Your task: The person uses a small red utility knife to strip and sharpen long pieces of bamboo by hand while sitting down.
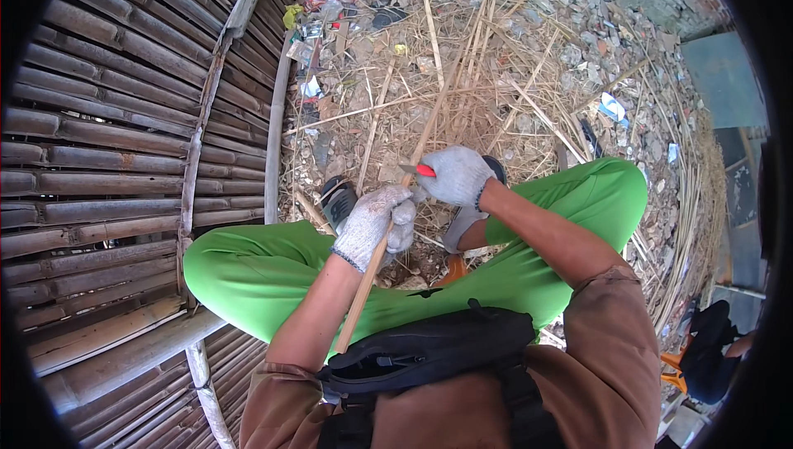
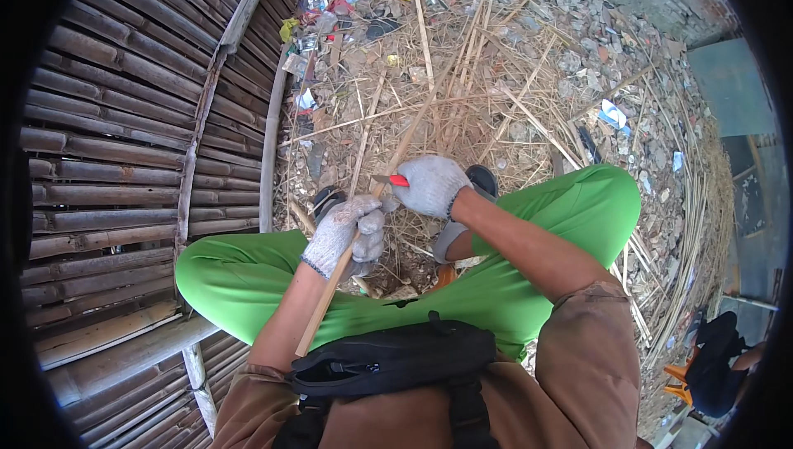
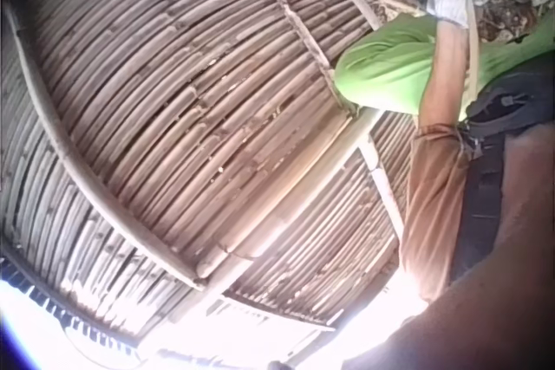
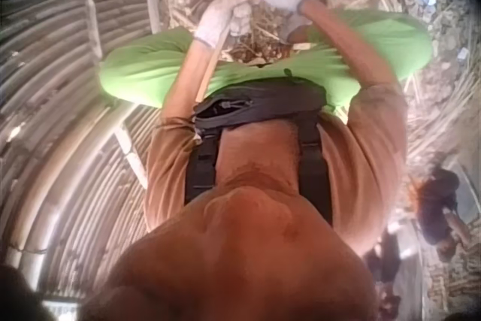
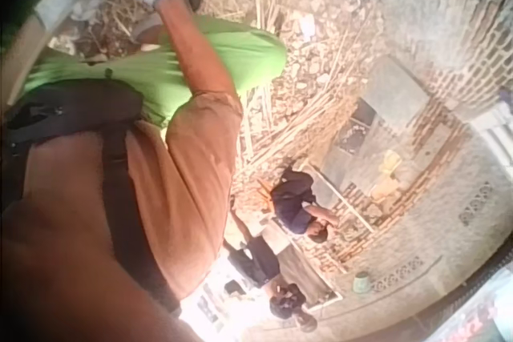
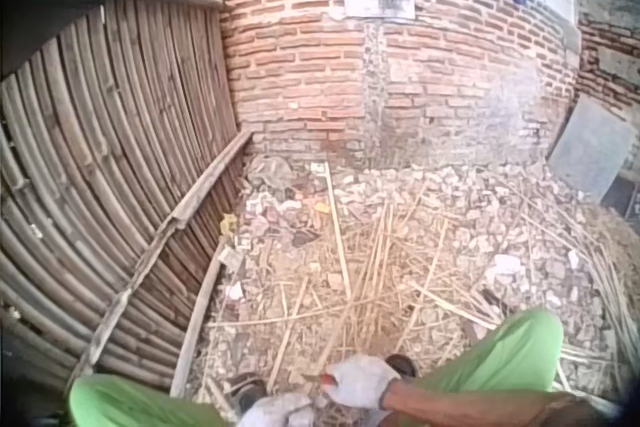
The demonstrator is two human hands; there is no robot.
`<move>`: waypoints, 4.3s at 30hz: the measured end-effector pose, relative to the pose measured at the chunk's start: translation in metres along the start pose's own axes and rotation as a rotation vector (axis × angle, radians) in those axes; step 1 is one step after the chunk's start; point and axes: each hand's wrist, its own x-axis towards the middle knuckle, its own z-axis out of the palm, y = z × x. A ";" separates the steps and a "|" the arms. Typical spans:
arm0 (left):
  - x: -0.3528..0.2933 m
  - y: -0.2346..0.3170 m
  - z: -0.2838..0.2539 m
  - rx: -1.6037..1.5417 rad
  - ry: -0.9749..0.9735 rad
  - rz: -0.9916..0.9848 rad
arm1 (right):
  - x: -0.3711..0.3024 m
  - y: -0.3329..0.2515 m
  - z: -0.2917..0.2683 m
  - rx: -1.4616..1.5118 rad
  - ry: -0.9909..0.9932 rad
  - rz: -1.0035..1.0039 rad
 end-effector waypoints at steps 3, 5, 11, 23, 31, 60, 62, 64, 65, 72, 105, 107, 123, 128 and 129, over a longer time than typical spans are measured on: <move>0.002 0.001 0.005 -0.023 0.022 -0.061 | 0.016 0.022 -0.007 -0.015 -0.009 0.114; -0.003 0.005 0.008 -0.037 0.011 -0.066 | 0.011 0.022 -0.007 -0.023 0.000 0.101; 0.004 0.000 0.007 -0.010 -0.002 -0.043 | 0.026 0.047 0.004 -0.035 -0.005 0.170; 0.001 -0.002 0.006 -0.105 -0.078 -0.047 | 0.034 0.065 0.003 -0.064 0.017 0.255; -0.010 0.006 0.010 0.003 -0.065 0.140 | 0.041 0.054 -0.009 0.080 0.011 0.374; -0.070 0.048 0.041 0.200 0.113 1.509 | 0.015 -0.044 -0.002 0.365 0.297 -0.077; -0.070 0.048 0.040 0.206 0.097 1.488 | 0.029 -0.028 0.000 0.309 0.252 -0.033; -0.070 0.049 0.043 0.182 0.161 1.494 | 0.041 -0.011 0.005 0.253 0.203 0.004; -0.071 0.052 0.044 0.184 0.158 1.505 | 0.045 -0.003 0.008 0.255 0.212 0.059; -0.081 0.063 0.037 0.270 0.107 1.515 | 0.074 0.123 0.056 0.237 0.381 0.359; -0.064 0.061 0.040 0.076 0.285 1.463 | 0.041 -0.005 0.018 0.402 0.039 -0.008; -0.065 0.063 0.039 0.095 0.262 1.458 | 0.048 0.017 0.022 0.405 0.060 0.086; -0.062 0.057 0.045 0.210 0.153 1.492 | 0.049 0.032 0.007 0.456 0.104 0.132; -0.058 0.059 0.049 0.262 0.140 1.529 | 0.034 -0.002 0.000 0.539 0.081 -0.048; -0.059 0.060 0.050 0.246 0.158 1.520 | 0.025 -0.018 -0.013 0.585 0.050 -0.102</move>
